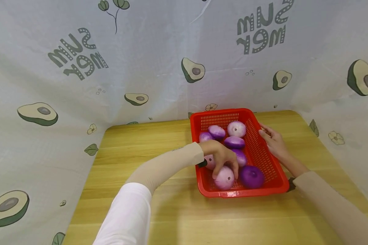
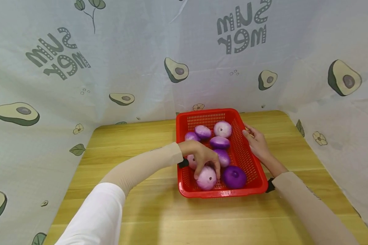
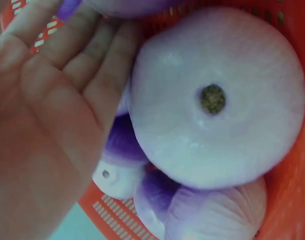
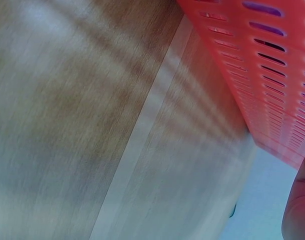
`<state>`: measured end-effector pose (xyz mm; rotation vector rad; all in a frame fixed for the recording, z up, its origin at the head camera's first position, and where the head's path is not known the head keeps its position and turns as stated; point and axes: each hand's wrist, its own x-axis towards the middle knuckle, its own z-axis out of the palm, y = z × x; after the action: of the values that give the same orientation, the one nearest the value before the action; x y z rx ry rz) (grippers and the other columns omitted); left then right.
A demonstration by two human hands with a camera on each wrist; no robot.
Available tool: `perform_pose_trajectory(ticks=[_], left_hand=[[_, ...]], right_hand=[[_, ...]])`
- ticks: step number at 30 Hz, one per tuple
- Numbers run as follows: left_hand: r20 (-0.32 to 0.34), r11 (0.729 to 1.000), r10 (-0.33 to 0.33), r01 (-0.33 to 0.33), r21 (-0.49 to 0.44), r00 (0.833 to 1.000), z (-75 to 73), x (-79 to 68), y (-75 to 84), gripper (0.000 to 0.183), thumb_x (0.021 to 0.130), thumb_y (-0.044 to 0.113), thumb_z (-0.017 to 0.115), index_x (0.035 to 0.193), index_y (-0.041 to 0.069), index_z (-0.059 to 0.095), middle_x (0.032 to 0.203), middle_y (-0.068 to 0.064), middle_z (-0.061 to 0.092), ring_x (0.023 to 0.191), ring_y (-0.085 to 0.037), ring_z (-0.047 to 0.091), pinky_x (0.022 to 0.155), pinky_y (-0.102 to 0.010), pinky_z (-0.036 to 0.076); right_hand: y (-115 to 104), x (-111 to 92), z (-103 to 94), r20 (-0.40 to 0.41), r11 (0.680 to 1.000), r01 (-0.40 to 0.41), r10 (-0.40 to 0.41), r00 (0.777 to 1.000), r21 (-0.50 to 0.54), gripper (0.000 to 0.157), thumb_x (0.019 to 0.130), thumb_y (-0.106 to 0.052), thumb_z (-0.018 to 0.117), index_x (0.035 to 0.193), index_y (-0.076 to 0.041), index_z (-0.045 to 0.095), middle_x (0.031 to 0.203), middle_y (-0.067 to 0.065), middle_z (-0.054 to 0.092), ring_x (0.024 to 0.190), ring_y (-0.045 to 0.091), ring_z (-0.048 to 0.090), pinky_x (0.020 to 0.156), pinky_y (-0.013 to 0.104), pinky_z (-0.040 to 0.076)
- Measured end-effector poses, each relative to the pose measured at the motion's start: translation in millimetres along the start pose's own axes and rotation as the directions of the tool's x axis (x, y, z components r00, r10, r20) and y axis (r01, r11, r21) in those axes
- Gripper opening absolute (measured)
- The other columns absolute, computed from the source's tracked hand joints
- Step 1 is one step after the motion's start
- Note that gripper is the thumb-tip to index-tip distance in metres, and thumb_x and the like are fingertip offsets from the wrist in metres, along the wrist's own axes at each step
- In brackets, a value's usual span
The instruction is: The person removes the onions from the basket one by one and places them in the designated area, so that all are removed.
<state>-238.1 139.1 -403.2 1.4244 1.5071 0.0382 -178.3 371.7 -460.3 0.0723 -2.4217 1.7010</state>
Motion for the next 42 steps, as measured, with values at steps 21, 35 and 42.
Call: perform_pose_trajectory(ticks=[21,35,42], left_hand=[[-0.429,0.913,0.203,-0.328,-0.242,0.88,-11.7,-45.8,-20.8,0.075,0.071,0.005,0.089,0.139,0.001,0.057,0.14,-0.001,0.057,0.123,-0.004,0.05,0.104,-0.023,0.041],[-0.758,0.859,0.074,-0.428,-0.281,0.648,-5.0,-83.4,-39.9,0.07,0.074,0.004,0.088,0.138,0.007,0.059,0.136,0.001,0.06,0.122,-0.007,0.055,0.104,-0.028,0.044],[-0.851,0.882,-0.04,-0.382,-0.276,0.523,4.8,-96.1,-53.0,0.07,0.073,0.014,0.091,0.137,0.015,0.062,0.131,0.009,0.062,0.121,-0.005,0.054,0.101,-0.026,0.045]], right_hand=[[4,1,-0.9,-0.022,1.0,-0.014,0.013,1.0,-0.02,0.054,0.107,-0.019,0.048,0.15,0.008,0.032,0.097,-0.01,0.058,0.079,-0.001,0.061,0.065,0.015,0.054],[1,0,-2.6,-0.012,0.998,-0.02,0.02,1.0,-0.056,0.056,0.107,-0.024,0.047,0.151,0.007,0.032,0.097,-0.015,0.058,0.076,-0.002,0.061,0.062,0.015,0.053],[0,2,-0.8,0.011,0.999,-0.039,0.04,0.999,-0.021,0.057,0.107,-0.023,0.047,0.152,0.008,0.029,0.099,-0.012,0.059,0.078,0.0,0.063,0.063,0.018,0.056]])
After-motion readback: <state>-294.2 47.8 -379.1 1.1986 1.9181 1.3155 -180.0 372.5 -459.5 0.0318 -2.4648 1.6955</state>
